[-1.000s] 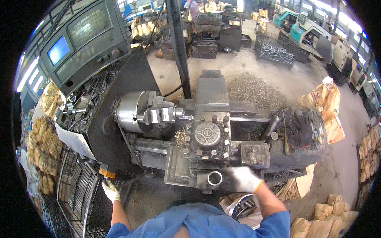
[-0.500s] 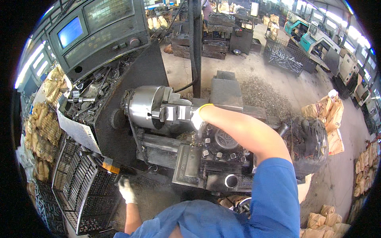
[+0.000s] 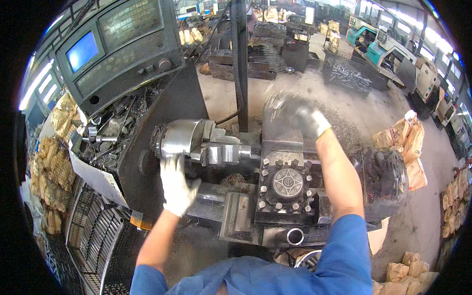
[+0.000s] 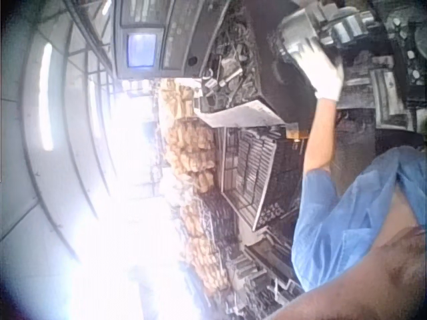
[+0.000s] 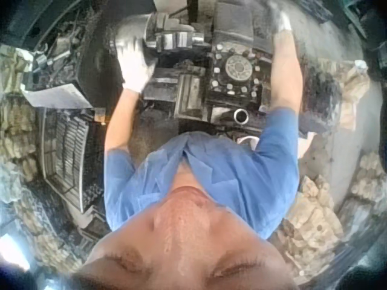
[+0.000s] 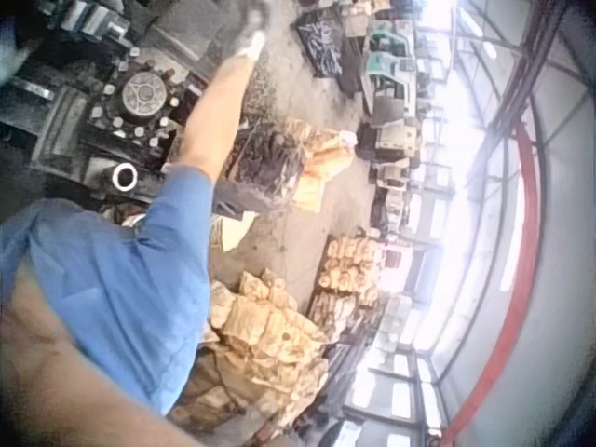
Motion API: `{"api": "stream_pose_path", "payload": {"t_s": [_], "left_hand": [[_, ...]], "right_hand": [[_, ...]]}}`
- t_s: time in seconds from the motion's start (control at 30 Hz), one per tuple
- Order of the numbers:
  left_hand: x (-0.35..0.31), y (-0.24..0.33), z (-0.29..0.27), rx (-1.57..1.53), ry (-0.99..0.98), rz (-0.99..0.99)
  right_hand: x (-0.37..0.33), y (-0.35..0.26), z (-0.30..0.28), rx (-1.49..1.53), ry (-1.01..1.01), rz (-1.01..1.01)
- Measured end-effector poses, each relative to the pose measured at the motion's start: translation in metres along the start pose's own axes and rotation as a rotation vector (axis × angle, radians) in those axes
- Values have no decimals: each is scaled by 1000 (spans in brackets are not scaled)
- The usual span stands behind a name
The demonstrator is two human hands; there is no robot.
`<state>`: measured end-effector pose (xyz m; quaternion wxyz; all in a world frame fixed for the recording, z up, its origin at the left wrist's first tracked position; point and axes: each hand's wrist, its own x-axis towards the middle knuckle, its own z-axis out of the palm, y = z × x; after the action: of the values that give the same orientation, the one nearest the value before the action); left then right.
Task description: The person operates a metal turning machine in a workshop, repeatedly loading cylindrical metal tubes into the chuck, starting the machine, and removing the processed tubes. The person places the finished tubes into a nearby metal basket.
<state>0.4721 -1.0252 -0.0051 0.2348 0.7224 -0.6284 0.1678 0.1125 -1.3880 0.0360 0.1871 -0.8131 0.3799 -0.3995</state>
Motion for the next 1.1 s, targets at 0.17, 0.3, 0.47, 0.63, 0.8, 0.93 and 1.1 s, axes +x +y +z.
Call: {"api": "stream_pose_path", "payload": {"t_s": [0.17, 0.3, 0.47, 0.63, 0.8, 0.93, 1.1], "left_hand": [[88, -28, 30, 83, 59, 172], [111, -26, 15, 102, -86, 195], [185, -8, -14, 107, -637, 139], [119, 45, 33, -100, -46, 508], [100, 73, 105, -170, -52, 540], [97, 75, 120, -137, -59, 450], [99, 84, 121, -166, -136, 428]], "right_hand": [[-37, 130, -70, -328, 163, 697], [-109, 87, -60, -41, -267, 381], [-70, -5, -38, -128, -662, 237], [-37, -37, 24, -207, -816, -156], [-11, -69, 140, -491, -1238, -208], [-19, -33, 166, -255, -1195, -180], [5, 19, 163, 269, -1580, -266]]}}
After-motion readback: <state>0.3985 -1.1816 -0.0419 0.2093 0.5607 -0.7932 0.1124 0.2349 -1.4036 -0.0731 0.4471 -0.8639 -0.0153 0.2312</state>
